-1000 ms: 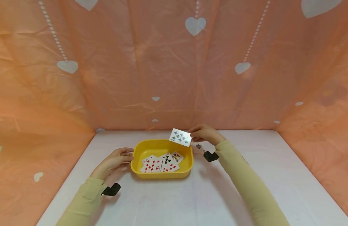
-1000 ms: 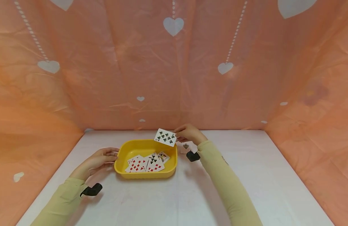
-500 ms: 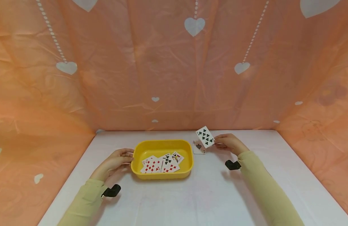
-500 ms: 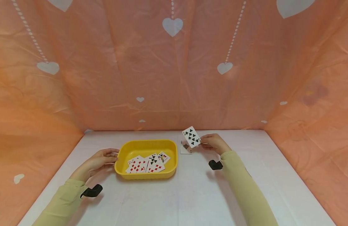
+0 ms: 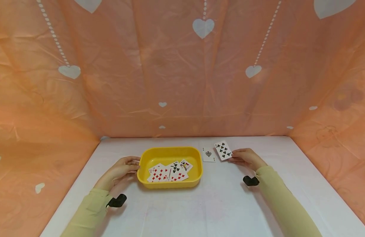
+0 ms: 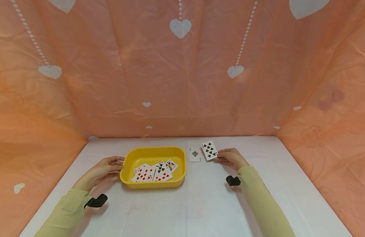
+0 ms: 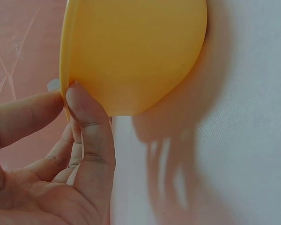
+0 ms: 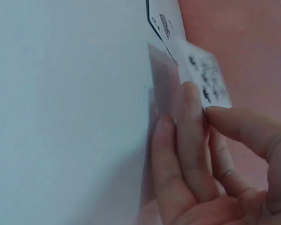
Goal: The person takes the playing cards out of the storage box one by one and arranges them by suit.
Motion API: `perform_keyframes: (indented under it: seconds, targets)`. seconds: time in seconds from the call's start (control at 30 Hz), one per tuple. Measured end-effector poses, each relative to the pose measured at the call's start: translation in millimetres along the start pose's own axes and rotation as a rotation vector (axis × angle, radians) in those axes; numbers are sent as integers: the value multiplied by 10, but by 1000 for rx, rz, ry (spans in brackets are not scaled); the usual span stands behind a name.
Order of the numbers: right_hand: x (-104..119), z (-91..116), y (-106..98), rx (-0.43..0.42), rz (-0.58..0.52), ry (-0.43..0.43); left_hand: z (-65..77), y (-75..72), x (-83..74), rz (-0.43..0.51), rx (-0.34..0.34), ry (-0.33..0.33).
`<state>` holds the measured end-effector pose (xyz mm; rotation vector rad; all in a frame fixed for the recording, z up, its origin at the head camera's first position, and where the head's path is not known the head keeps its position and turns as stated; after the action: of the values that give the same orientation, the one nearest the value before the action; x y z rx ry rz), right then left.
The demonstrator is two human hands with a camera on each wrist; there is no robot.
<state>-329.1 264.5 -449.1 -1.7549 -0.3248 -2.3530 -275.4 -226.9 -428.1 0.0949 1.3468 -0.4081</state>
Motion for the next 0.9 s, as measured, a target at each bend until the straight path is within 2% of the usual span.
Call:
perform_keyframes:
  seconds: [0.27,0.43,0.67,0.9]
  targets:
    - [-9,47,6,-87,-37,50,5,1,3,11,7,-1]
    - [-19,92,22,-142,-50,46,14,5,-2,20,5,-3]
    - [-51,153,22,-140,-37,-10,13,12,-1,17,8,13]
    - [-88,93,18,-179,-48,50,11,9,3,20,5,10]
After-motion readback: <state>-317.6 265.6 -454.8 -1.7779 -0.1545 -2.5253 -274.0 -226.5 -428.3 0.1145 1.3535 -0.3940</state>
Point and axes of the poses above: each hand's wrist, its own z-axis away from the middle knuckle, its own y-axis out of the palm, x = y × z, the point moved 3 cm from there along -z, towards the middle knuckle, and after that the axes turned 5 degrees about x, right-handed, at the moved point
